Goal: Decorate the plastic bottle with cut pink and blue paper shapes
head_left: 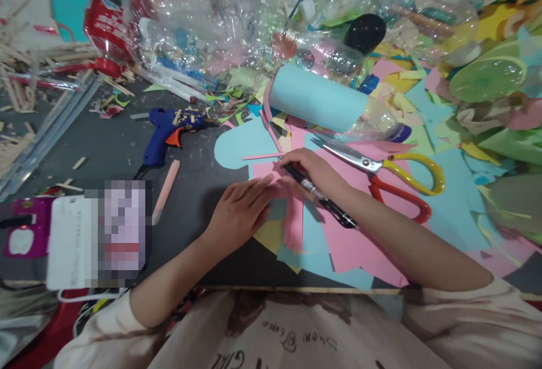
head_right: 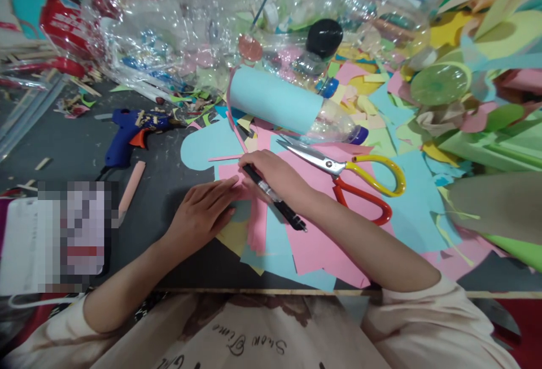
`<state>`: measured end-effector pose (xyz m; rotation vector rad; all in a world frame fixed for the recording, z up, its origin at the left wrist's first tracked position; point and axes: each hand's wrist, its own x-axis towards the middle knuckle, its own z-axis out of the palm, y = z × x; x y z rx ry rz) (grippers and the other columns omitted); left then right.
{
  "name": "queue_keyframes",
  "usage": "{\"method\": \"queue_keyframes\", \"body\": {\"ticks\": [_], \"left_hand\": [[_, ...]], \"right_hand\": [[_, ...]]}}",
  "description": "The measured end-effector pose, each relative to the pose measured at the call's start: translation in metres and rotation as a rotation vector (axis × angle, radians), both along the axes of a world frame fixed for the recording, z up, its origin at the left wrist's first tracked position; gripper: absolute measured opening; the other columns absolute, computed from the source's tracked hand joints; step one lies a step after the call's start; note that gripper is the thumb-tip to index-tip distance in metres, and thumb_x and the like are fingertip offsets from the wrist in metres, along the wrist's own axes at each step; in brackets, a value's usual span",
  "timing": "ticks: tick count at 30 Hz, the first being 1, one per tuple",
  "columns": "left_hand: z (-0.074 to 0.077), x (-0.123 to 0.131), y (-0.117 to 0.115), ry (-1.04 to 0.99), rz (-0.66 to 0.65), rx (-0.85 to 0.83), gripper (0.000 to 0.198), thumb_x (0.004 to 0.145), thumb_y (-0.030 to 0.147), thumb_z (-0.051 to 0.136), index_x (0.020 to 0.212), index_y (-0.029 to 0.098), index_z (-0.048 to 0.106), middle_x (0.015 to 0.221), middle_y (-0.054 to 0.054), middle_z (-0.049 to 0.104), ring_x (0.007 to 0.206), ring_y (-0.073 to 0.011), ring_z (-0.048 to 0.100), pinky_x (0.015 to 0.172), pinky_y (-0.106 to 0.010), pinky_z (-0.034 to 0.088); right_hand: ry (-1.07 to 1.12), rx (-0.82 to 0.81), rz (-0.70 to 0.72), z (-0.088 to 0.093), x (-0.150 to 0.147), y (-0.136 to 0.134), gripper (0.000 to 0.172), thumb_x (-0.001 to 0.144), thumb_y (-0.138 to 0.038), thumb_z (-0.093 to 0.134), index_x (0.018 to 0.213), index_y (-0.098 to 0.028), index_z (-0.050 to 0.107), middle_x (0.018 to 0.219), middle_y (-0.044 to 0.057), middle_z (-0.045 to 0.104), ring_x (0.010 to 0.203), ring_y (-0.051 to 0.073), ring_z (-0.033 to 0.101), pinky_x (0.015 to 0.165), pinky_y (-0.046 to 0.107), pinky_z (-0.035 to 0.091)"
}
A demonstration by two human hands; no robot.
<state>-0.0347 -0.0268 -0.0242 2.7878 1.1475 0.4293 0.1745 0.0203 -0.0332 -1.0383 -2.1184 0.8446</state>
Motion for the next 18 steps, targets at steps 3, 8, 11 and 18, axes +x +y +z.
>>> {"method": "queue_keyframes", "body": {"ticks": [3, 8, 11, 18], "left_hand": [[0.0, 0.0, 0.0, 0.01, 0.001, 0.019, 0.028, 0.094, 0.022, 0.046, 0.115, 0.015, 0.063, 0.123, -0.009, 0.068, 0.106, -0.0225, 0.063, 0.082, -0.035, 0.049], [0.001, 0.0, 0.001, 0.015, -0.008, 0.035, 0.028, 0.094, 0.022, 0.046, 0.115, 0.013, 0.062, 0.123, -0.009, 0.068, 0.105, -0.0227, 0.063, 0.082, -0.035, 0.049], [0.001, 0.0, 0.001, 0.018, -0.006, 0.037, 0.027, 0.094, 0.022, 0.047, 0.115, 0.013, 0.063, 0.124, -0.008, 0.067, 0.106, -0.0225, 0.063, 0.083, -0.034, 0.049], [0.001, -0.001, 0.001, 0.011, -0.007, 0.02, 0.029, 0.093, 0.02, 0.048, 0.118, 0.015, 0.061, 0.125, -0.009, 0.066, 0.108, -0.0222, 0.063, 0.085, -0.035, 0.049]], "right_hand": [[0.014, 0.023, 0.046, 0.004, 0.0, 0.001, 0.014, 0.092, -0.023, 0.048, 0.094, -0.021, 0.061, 0.088, 0.004, 0.072, 0.079, 0.018, 0.063, 0.074, 0.033, 0.051], [-0.036, 0.048, 0.029, 0.008, 0.002, 0.0, 0.021, 0.093, -0.024, 0.047, 0.099, -0.019, 0.067, 0.091, 0.006, 0.073, 0.086, 0.018, 0.064, 0.076, 0.03, 0.052], [-0.055, 0.081, -0.073, 0.007, 0.003, 0.0, 0.022, 0.094, -0.025, 0.046, 0.101, -0.021, 0.066, 0.09, 0.005, 0.072, 0.087, 0.018, 0.064, 0.077, 0.031, 0.05], [-0.134, 0.099, 0.064, -0.003, 0.002, 0.001, 0.013, 0.089, -0.03, 0.057, 0.098, -0.022, 0.062, 0.096, 0.006, 0.069, 0.092, 0.022, 0.059, 0.082, 0.038, 0.044]]}}
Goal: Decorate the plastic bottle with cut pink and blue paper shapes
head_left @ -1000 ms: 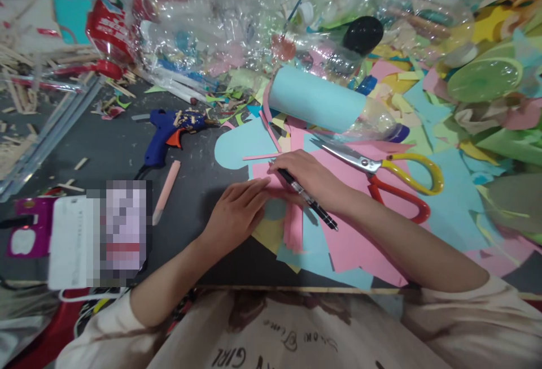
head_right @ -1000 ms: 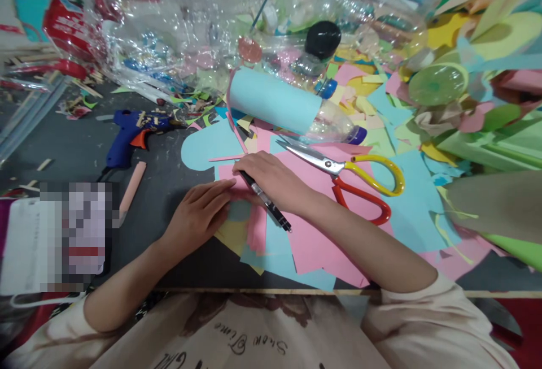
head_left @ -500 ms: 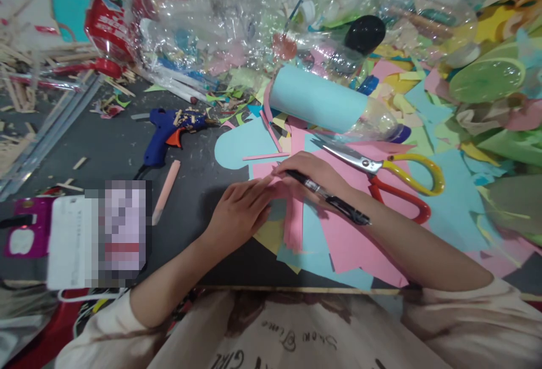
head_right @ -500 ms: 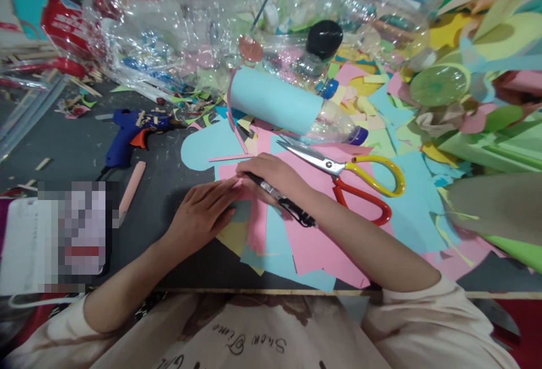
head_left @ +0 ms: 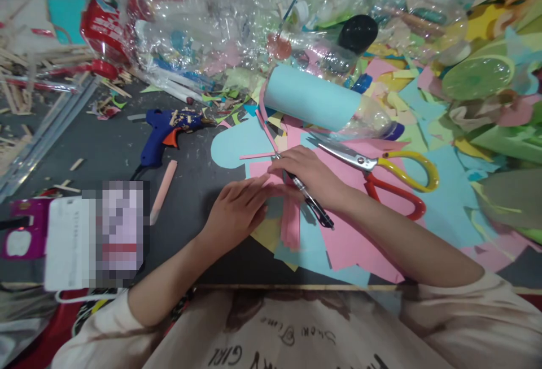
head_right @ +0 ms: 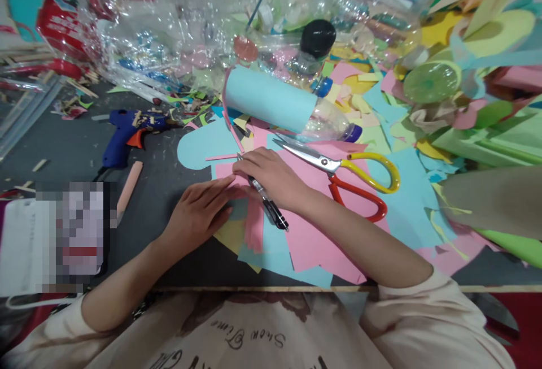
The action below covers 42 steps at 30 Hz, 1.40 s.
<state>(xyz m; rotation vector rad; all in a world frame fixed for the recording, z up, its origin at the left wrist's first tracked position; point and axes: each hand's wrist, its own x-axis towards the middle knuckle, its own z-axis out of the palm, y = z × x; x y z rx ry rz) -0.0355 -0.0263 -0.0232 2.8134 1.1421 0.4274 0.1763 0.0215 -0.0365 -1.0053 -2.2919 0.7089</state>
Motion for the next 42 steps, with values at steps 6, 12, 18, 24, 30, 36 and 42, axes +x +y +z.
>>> {"method": "queue_keyframes", "body": {"ticks": [6, 12, 18, 24, 30, 36, 42], "left_hand": [[0.0, 0.0, 0.0, -0.003, 0.006, -0.023, 0.029, 0.093, 0.02, 0.049, 0.119, 0.014, 0.061, 0.127, -0.011, 0.065, 0.11, -0.0221, 0.062, 0.087, -0.035, 0.048], [-0.002, -0.001, -0.001, 0.007, 0.013, -0.049, 0.032, 0.093, 0.02, 0.047, 0.122, 0.016, 0.06, 0.127, -0.01, 0.065, 0.111, -0.0222, 0.062, 0.087, -0.035, 0.048], [-0.002, -0.001, -0.001, 0.006, 0.019, -0.069, 0.032, 0.093, 0.021, 0.047, 0.121, 0.016, 0.061, 0.127, -0.01, 0.065, 0.111, -0.0228, 0.063, 0.087, -0.036, 0.049], [-0.001, 0.0, -0.001, -0.009, 0.012, -0.026, 0.03, 0.093, 0.02, 0.048, 0.118, 0.015, 0.062, 0.126, -0.009, 0.066, 0.108, -0.0225, 0.063, 0.085, -0.035, 0.049], [0.0, 0.001, 0.0, -0.013, 0.021, -0.023, 0.03, 0.093, 0.02, 0.047, 0.119, 0.014, 0.062, 0.126, -0.009, 0.066, 0.107, -0.0219, 0.064, 0.085, -0.034, 0.05], [-0.002, -0.001, -0.001, -0.003, 0.021, -0.056, 0.032, 0.093, 0.021, 0.047, 0.122, 0.016, 0.061, 0.127, -0.011, 0.065, 0.11, -0.0227, 0.063, 0.086, -0.035, 0.05], [-0.002, -0.001, -0.001, -0.004, 0.012, -0.053, 0.031, 0.094, 0.022, 0.046, 0.12, 0.016, 0.062, 0.129, -0.011, 0.064, 0.111, -0.0228, 0.062, 0.086, -0.035, 0.05]], "right_hand": [[-0.037, -0.097, 0.029, 0.003, 0.002, 0.001, 0.029, 0.084, -0.035, 0.066, 0.106, -0.02, 0.057, 0.104, 0.009, 0.066, 0.1, 0.025, 0.056, 0.088, 0.04, 0.041], [0.031, -0.151, 0.107, 0.005, 0.006, 0.003, 0.025, 0.087, -0.04, 0.061, 0.106, -0.024, 0.057, 0.104, 0.007, 0.067, 0.1, 0.024, 0.057, 0.088, 0.041, 0.042], [0.114, -0.139, 0.003, 0.002, 0.006, 0.001, 0.02, 0.087, -0.034, 0.058, 0.103, -0.024, 0.062, 0.099, 0.006, 0.068, 0.101, 0.022, 0.057, 0.089, 0.04, 0.046], [0.194, 0.032, -0.021, -0.002, 0.004, 0.003, 0.014, 0.091, -0.031, 0.049, 0.094, -0.026, 0.061, 0.087, 0.001, 0.071, 0.085, 0.019, 0.062, 0.081, 0.036, 0.048], [0.101, -0.06, -0.022, 0.004, 0.003, 0.001, 0.012, 0.089, -0.026, 0.052, 0.09, -0.025, 0.063, 0.085, 0.002, 0.07, 0.085, 0.019, 0.059, 0.08, 0.036, 0.047], [0.135, -0.017, 0.003, 0.003, 0.003, 0.001, 0.016, 0.089, -0.026, 0.049, 0.092, -0.026, 0.064, 0.085, 0.002, 0.069, 0.088, 0.019, 0.059, 0.081, 0.036, 0.046], [0.071, 0.021, -0.121, 0.009, 0.004, 0.0, 0.022, 0.089, -0.021, 0.046, 0.077, -0.025, 0.063, 0.071, 0.002, 0.067, 0.077, 0.019, 0.057, 0.075, 0.037, 0.045]]}}
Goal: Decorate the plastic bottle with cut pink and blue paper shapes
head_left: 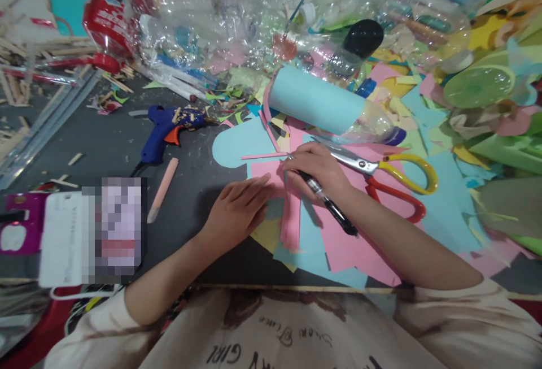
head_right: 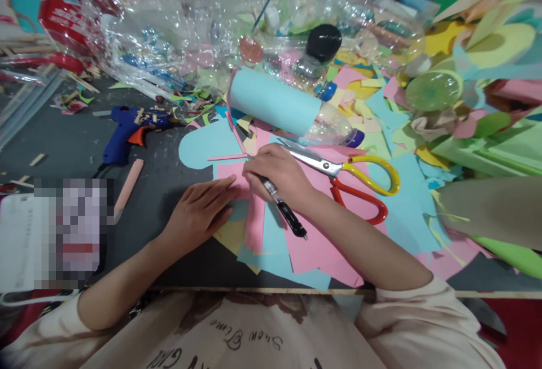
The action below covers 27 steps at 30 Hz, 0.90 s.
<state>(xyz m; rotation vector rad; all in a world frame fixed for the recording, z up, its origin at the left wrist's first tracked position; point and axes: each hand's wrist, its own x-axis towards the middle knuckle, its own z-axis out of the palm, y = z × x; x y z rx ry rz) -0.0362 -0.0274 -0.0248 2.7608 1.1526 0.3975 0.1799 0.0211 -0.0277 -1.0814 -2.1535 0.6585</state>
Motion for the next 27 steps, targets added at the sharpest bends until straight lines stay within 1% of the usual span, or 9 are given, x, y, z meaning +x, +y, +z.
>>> {"method": "queue_keyframes", "body": {"ticks": [2, 4, 6, 8, 11, 14, 17, 22, 27], "left_hand": [[0.0, 0.001, 0.0, -0.006, -0.005, 0.023, 0.03, 0.094, 0.022, 0.045, 0.119, 0.015, 0.062, 0.127, -0.01, 0.065, 0.109, -0.0224, 0.063, 0.085, -0.034, 0.05], [0.0, 0.001, 0.0, -0.012, -0.007, 0.03, 0.03, 0.094, 0.021, 0.046, 0.118, 0.014, 0.062, 0.127, -0.01, 0.065, 0.109, -0.0224, 0.063, 0.085, -0.035, 0.05], [0.0, 0.001, 0.0, -0.016, -0.003, 0.022, 0.03, 0.094, 0.02, 0.046, 0.118, 0.014, 0.062, 0.127, -0.01, 0.065, 0.11, -0.0223, 0.063, 0.086, -0.035, 0.05], [0.0, 0.0, 0.0, -0.019, -0.002, 0.006, 0.031, 0.094, 0.021, 0.046, 0.12, 0.015, 0.061, 0.128, -0.01, 0.065, 0.112, -0.0222, 0.062, 0.087, -0.035, 0.049], [0.0, 0.0, 0.0, -0.024, -0.011, 0.002, 0.031, 0.094, 0.02, 0.046, 0.121, 0.015, 0.061, 0.127, -0.01, 0.065, 0.113, -0.0221, 0.062, 0.088, -0.035, 0.049], [0.0, 0.0, 0.0, -0.022, -0.012, 0.017, 0.03, 0.094, 0.02, 0.047, 0.12, 0.015, 0.061, 0.127, -0.01, 0.066, 0.112, -0.0218, 0.062, 0.087, -0.035, 0.049], [0.0, 0.001, 0.0, -0.035, -0.007, 0.05, 0.029, 0.094, 0.02, 0.047, 0.118, 0.014, 0.062, 0.123, -0.009, 0.068, 0.109, -0.0218, 0.063, 0.086, -0.034, 0.05], [0.0, 0.002, 0.001, -0.072, -0.012, 0.083, 0.028, 0.093, 0.019, 0.047, 0.115, 0.012, 0.063, 0.119, -0.01, 0.07, 0.106, -0.0218, 0.064, 0.083, -0.035, 0.051], [0.0, 0.002, 0.0, -0.054, 0.0, 0.092, 0.028, 0.094, 0.02, 0.046, 0.115, 0.013, 0.063, 0.118, -0.009, 0.07, 0.105, -0.0215, 0.065, 0.082, -0.035, 0.052]], "right_hand": [[0.053, -0.041, 0.028, 0.001, 0.003, -0.001, 0.021, 0.09, -0.025, 0.046, 0.077, -0.025, 0.062, 0.071, 0.002, 0.066, 0.071, 0.018, 0.057, 0.072, 0.035, 0.046], [0.152, -0.179, 0.047, 0.001, 0.005, -0.001, 0.017, 0.091, -0.034, 0.048, 0.09, -0.024, 0.062, 0.08, 0.002, 0.067, 0.073, 0.017, 0.059, 0.07, 0.033, 0.047], [0.29, -0.351, 0.003, 0.0, 0.004, -0.002, 0.022, 0.09, -0.042, 0.049, 0.098, -0.023, 0.057, 0.084, 0.002, 0.064, 0.072, 0.016, 0.059, 0.066, 0.03, 0.047], [0.398, -0.493, -0.066, 0.001, -0.001, -0.002, 0.02, 0.087, -0.042, 0.052, 0.092, -0.023, 0.053, 0.076, -0.001, 0.059, 0.066, 0.014, 0.055, 0.061, 0.028, 0.045], [0.423, -0.6, -0.13, 0.002, -0.012, -0.004, 0.013, 0.079, -0.032, 0.059, 0.081, -0.022, 0.051, 0.065, -0.005, 0.052, 0.059, 0.011, 0.05, 0.057, 0.025, 0.042], [0.388, -0.62, -0.175, 0.004, -0.021, -0.005, 0.006, 0.074, -0.024, 0.059, 0.075, -0.021, 0.054, 0.06, -0.006, 0.052, 0.054, 0.01, 0.046, 0.053, 0.024, 0.039], [0.333, -0.626, -0.177, 0.006, -0.023, -0.006, 0.005, 0.074, -0.021, 0.058, 0.07, -0.02, 0.055, 0.059, -0.005, 0.054, 0.053, 0.009, 0.047, 0.052, 0.023, 0.037], [0.289, -0.623, -0.16, 0.009, -0.021, -0.006, 0.005, 0.075, -0.021, 0.057, 0.07, -0.019, 0.058, 0.062, -0.003, 0.06, 0.055, 0.009, 0.05, 0.053, 0.023, 0.039], [0.272, -0.582, -0.104, 0.006, -0.018, -0.006, 0.005, 0.078, -0.021, 0.058, 0.074, -0.019, 0.059, 0.064, -0.003, 0.061, 0.056, 0.009, 0.052, 0.053, 0.022, 0.039]]}}
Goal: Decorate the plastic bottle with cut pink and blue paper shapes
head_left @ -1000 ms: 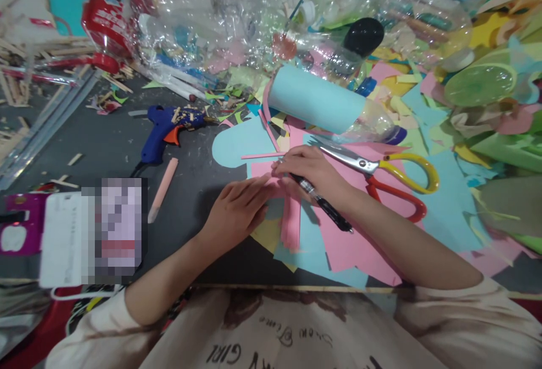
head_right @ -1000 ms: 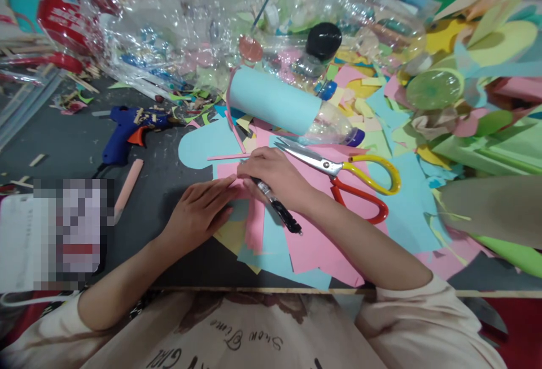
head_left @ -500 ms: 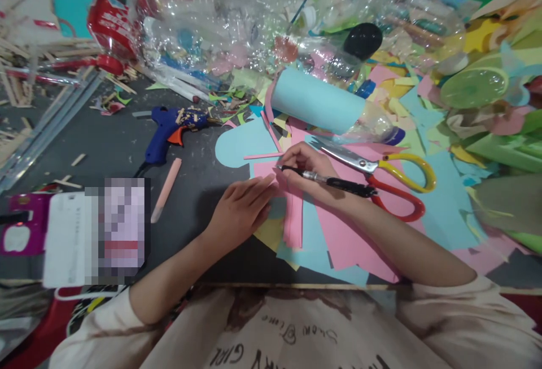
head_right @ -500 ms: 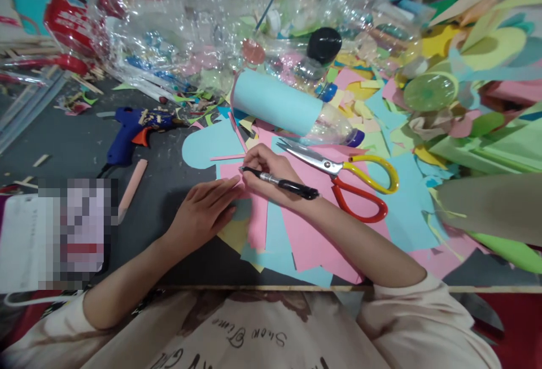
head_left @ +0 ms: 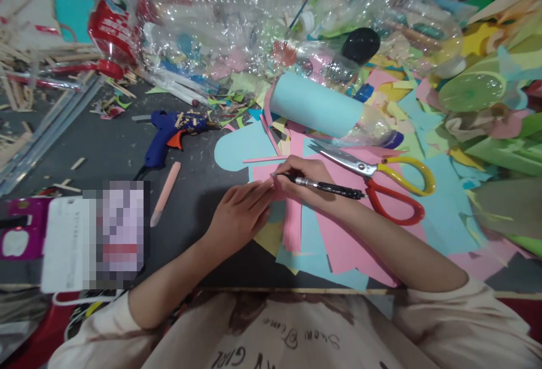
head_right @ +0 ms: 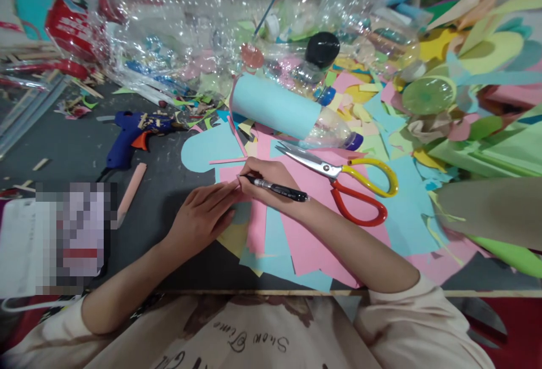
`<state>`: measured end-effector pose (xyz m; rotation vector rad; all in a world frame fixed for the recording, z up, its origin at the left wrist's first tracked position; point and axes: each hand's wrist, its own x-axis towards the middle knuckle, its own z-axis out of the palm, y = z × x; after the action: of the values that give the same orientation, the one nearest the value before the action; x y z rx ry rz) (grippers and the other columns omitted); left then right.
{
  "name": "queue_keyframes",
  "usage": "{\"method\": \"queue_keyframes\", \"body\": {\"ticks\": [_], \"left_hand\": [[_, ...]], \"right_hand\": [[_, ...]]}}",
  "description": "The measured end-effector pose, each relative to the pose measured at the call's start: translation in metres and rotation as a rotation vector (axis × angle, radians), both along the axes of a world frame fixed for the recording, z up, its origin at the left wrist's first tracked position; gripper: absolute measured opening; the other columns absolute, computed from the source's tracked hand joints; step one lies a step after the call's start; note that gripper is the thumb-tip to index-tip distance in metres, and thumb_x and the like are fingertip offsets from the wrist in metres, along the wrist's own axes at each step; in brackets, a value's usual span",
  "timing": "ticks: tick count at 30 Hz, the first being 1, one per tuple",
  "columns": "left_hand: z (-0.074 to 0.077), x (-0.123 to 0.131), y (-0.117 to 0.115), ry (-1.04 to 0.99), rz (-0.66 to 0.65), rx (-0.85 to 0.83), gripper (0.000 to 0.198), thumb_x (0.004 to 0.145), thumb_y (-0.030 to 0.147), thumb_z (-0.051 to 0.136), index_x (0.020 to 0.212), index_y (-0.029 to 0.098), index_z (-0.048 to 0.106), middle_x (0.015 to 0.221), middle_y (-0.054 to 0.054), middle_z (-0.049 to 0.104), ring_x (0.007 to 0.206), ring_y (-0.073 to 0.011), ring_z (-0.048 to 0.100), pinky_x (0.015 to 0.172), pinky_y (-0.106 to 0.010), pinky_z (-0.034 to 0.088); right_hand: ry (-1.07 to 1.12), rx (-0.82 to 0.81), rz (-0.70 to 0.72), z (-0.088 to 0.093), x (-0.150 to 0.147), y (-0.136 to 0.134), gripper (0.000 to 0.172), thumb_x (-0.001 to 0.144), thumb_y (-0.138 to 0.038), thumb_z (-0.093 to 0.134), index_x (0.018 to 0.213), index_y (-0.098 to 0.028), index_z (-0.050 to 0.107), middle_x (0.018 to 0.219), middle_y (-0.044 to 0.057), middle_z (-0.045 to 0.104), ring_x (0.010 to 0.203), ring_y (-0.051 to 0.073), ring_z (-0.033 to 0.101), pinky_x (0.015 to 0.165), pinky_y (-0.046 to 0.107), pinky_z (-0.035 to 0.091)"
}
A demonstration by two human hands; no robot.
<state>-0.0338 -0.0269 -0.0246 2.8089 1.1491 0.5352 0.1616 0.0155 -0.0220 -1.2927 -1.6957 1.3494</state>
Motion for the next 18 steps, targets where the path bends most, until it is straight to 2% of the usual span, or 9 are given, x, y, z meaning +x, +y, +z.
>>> {"method": "queue_keyframes", "body": {"ticks": [7, 12, 18], "left_hand": [[-0.0015, -0.0018, -0.0018, 0.022, -0.01, -0.016, 0.031, 0.094, 0.02, 0.046, 0.12, 0.014, 0.062, 0.121, -0.009, 0.069, 0.109, -0.0212, 0.063, 0.086, -0.034, 0.051], [-0.0005, -0.0028, -0.001, 0.022, -0.018, -0.01, 0.032, 0.095, 0.02, 0.045, 0.12, 0.013, 0.061, 0.123, -0.008, 0.068, 0.11, -0.0206, 0.063, 0.088, -0.033, 0.051], [0.0011, -0.0014, -0.0009, 0.014, -0.022, 0.014, 0.029, 0.094, 0.019, 0.045, 0.115, 0.011, 0.063, 0.121, -0.007, 0.069, 0.108, -0.0206, 0.064, 0.087, -0.033, 0.051]], "right_hand": [[0.019, 0.003, 0.006, -0.0039, 0.0025, -0.0002, 0.013, 0.083, -0.03, 0.058, 0.079, -0.019, 0.061, 0.067, -0.002, 0.064, 0.059, 0.011, 0.056, 0.055, 0.023, 0.042], [0.055, -0.079, -0.054, -0.0018, 0.0009, 0.0, 0.009, 0.082, -0.027, 0.056, 0.083, -0.02, 0.062, 0.076, 0.0, 0.07, 0.069, 0.014, 0.064, 0.067, 0.027, 0.049], [0.085, -0.105, -0.083, -0.0036, -0.0002, 0.0006, 0.009, 0.079, -0.026, 0.057, 0.081, -0.02, 0.063, 0.074, 0.001, 0.07, 0.067, 0.014, 0.065, 0.065, 0.027, 0.05]]}}
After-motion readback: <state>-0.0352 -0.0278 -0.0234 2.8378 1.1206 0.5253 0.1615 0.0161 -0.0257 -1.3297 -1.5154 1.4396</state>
